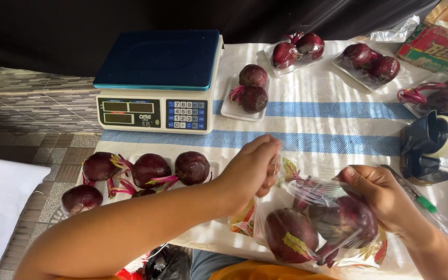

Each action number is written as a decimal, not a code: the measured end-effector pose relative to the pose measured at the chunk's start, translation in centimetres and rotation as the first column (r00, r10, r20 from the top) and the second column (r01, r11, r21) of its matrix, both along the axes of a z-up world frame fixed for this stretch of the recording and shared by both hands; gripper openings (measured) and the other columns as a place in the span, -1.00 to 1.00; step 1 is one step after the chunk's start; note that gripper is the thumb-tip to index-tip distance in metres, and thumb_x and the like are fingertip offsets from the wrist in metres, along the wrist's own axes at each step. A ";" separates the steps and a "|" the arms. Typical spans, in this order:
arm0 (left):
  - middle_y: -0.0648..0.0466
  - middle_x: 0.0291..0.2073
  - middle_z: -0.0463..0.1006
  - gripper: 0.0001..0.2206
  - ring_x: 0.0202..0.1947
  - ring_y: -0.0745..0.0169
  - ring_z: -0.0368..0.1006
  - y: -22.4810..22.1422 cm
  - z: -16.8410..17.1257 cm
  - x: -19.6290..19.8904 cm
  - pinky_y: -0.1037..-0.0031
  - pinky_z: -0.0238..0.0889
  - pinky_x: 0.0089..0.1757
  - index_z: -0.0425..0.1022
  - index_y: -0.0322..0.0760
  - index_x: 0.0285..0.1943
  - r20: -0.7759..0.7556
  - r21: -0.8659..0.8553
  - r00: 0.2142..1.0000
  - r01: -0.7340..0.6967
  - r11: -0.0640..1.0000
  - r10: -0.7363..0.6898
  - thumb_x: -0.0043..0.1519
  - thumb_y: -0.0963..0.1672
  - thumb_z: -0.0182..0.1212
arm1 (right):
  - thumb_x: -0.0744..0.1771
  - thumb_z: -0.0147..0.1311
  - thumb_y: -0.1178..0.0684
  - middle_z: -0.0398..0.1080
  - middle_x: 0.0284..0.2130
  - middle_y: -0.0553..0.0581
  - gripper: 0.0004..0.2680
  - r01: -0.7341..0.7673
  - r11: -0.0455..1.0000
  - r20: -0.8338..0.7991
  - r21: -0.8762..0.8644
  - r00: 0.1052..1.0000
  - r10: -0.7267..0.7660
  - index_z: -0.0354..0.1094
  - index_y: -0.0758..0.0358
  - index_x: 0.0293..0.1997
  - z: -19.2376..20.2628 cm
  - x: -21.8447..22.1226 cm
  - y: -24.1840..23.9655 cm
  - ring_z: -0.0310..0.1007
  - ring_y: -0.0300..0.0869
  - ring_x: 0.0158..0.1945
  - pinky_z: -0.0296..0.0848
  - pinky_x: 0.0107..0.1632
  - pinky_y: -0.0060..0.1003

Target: Wrapping fresh beetroots in plastic film on white trays for retail sale.

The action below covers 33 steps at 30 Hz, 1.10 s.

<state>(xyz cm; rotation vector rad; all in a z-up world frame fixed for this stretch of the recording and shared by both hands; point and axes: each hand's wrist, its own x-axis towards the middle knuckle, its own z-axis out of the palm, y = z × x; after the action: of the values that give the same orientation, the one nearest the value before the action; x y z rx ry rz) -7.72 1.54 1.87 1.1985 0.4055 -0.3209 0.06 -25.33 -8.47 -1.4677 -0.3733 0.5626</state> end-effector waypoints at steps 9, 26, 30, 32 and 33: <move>0.07 -0.25 0.71 -0.79 -0.25 0.07 0.67 0.7 -6.3 3.3 0.26 0.36 -0.32 0.27 -0.15 -0.13 0.399 0.788 0.831 -0.094 0.608 -0.389 0.44 -0.05 -0.26 | 0.41 0.02 0.02 0.46 -0.68 0.13 -0.69 0.077 0.997 0.172 -0.026 0.982 -0.072 0.52 0.43 -0.46 -0.3 -0.2 -1.0 0.41 -0.21 -0.63 0.37 -0.60 -0.34; 0.01 -0.46 0.61 -0.65 -0.52 0.26 0.26 1.0 -1.6 0.8 0.29 0.17 -0.16 0.24 -0.21 -0.26 -0.152 0.416 0.973 0.224 0.881 -0.175 0.50 0.01 -0.29 | 0.38 0.05 0.00 0.25 -0.62 -0.11 -0.77 0.153 0.917 0.079 -0.367 0.988 -0.132 0.32 0.13 -0.53 -0.8 -1.4 -2.5 0.19 -0.34 -0.60 0.12 -0.51 -0.32; 0.10 -0.16 0.63 -0.61 0.30 0.19 0.41 1.6 -2.4 0.4 0.29 0.08 0.22 0.34 -0.20 0.09 -0.256 0.456 0.916 0.395 0.798 -0.307 0.46 0.05 -0.35 | 0.40 0.02 0.06 0.27 -0.54 0.35 -0.71 0.229 0.945 -0.543 -0.232 0.776 -0.322 0.29 0.48 -0.50 -0.2 -1.4 0.2 0.21 0.09 -0.44 0.19 -0.38 -0.01; 0.04 0.03 0.60 -0.58 0.39 0.16 0.30 2.0 -1.8 0.6 0.29 0.06 0.26 0.25 -0.21 0.30 -0.309 0.395 0.911 0.384 0.835 -0.273 0.43 0.04 -0.32 | 0.41 0.03 0.08 0.31 -0.58 0.31 -0.72 0.243 0.951 -0.580 -0.194 0.753 -0.310 0.30 0.47 -0.48 -0.4 -1.2 0.7 0.25 0.01 -0.49 0.19 -0.43 -0.13; -0.02 0.22 0.57 -0.48 0.49 0.14 0.18 2.1 -1.6 0.6 0.29 0.05 0.30 0.16 -0.21 0.52 -0.360 0.339 0.901 0.366 0.866 -0.240 0.41 0.04 -0.29 | 0.41 0.05 0.09 0.34 -0.61 0.27 -0.74 0.259 0.954 -0.614 -0.149 0.732 -0.295 0.31 0.45 -0.46 -0.5 -1.4 0.7 0.28 -0.07 -0.55 0.19 -0.48 -0.26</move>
<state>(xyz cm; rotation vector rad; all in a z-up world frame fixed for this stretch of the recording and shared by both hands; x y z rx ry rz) -7.08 3.65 0.27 1.6299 0.5697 -0.7367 -1.33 -24.59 -8.97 -1.2603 0.3992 0.7856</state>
